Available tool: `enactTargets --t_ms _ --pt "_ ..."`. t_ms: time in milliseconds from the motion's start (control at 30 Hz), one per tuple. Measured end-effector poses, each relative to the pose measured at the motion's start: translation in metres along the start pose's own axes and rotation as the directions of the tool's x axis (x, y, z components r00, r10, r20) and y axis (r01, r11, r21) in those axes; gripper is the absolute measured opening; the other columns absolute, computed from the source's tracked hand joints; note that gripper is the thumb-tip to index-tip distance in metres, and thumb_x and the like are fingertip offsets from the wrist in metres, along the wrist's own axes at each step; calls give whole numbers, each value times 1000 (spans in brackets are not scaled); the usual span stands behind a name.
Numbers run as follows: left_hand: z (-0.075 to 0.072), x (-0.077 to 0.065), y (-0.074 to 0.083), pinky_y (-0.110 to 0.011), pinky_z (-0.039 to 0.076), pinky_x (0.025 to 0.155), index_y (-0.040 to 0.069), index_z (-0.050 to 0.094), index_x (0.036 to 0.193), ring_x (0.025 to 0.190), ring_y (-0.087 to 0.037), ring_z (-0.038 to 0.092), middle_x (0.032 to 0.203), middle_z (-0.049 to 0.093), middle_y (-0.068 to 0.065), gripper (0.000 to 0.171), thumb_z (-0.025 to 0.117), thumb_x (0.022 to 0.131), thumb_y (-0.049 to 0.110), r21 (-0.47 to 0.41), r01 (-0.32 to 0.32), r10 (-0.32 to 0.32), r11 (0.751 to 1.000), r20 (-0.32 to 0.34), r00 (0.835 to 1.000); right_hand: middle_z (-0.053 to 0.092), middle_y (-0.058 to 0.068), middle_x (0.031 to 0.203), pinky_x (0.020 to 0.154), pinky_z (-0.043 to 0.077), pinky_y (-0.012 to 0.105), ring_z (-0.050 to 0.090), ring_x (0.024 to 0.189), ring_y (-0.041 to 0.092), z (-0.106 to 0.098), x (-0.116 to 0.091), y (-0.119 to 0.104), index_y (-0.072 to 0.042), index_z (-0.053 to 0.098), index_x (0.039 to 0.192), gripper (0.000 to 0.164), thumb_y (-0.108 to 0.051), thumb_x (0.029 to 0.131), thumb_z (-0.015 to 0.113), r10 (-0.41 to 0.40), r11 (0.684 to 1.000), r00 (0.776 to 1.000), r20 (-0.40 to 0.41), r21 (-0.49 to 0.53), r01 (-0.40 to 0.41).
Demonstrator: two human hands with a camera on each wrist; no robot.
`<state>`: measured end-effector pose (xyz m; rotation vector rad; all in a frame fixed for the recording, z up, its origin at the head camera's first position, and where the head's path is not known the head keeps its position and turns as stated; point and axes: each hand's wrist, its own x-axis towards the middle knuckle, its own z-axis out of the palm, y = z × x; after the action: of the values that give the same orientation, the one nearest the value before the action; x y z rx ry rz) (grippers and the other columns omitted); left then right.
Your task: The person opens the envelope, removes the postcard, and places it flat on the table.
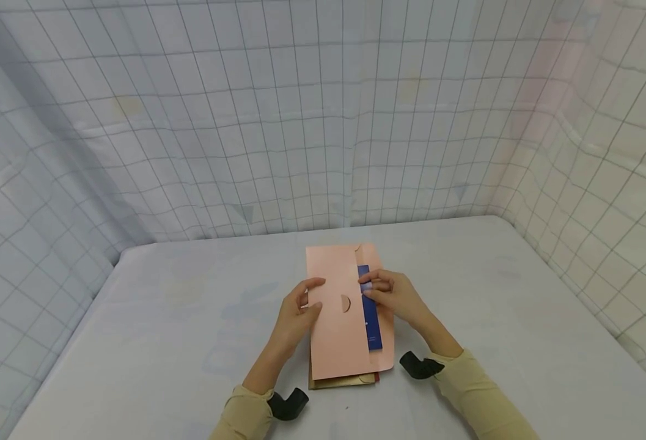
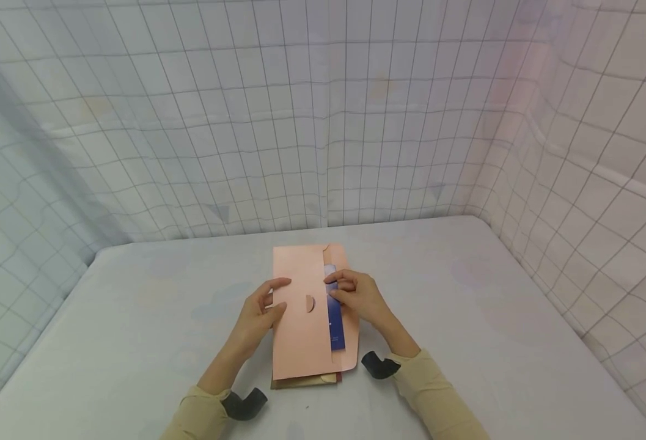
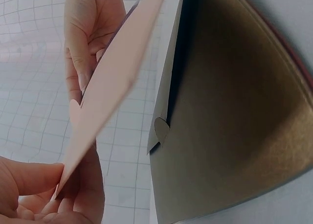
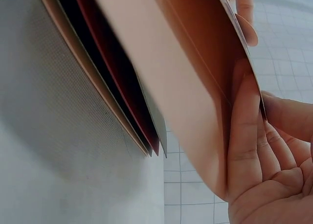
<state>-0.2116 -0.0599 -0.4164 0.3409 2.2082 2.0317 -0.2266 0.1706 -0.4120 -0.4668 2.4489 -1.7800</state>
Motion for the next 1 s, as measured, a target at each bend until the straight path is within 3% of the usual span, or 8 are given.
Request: enactTargets --t_ms 333,700,1000 --pt "-1 0 -2 -24 49 59 13 51 130 67 -9 60 108 63 -23 45 50 89 -6 8 15 -15 1000 -16 1000 69 23 85 68 49 18 58 71 0 -2 0 0 2 60 116 27 -6 90 58 -31 999 999 -19 -33 31" --pt "0 2 -1 -23 49 59 11 53 129 69 -11 61 107 65 -24 44 53 88 -5 10 -2 2 1000 -26 1000 68 24 108 72 50 17 63 86 0 -4 0 0 0 61 116 27 -7 90 59 -10 999 999 -43 -48 8" --pt "0 2 -1 -24 50 61 12 53 129 71 -14 63 109 66 -24 43 53 88 -5 21 10 -9 1000 -27 1000 73 14 93 67 51 19 62 76 0 -5 -1 2 -2 62 111 24 -8 89 58 -45 998 997 -58 -36 43"
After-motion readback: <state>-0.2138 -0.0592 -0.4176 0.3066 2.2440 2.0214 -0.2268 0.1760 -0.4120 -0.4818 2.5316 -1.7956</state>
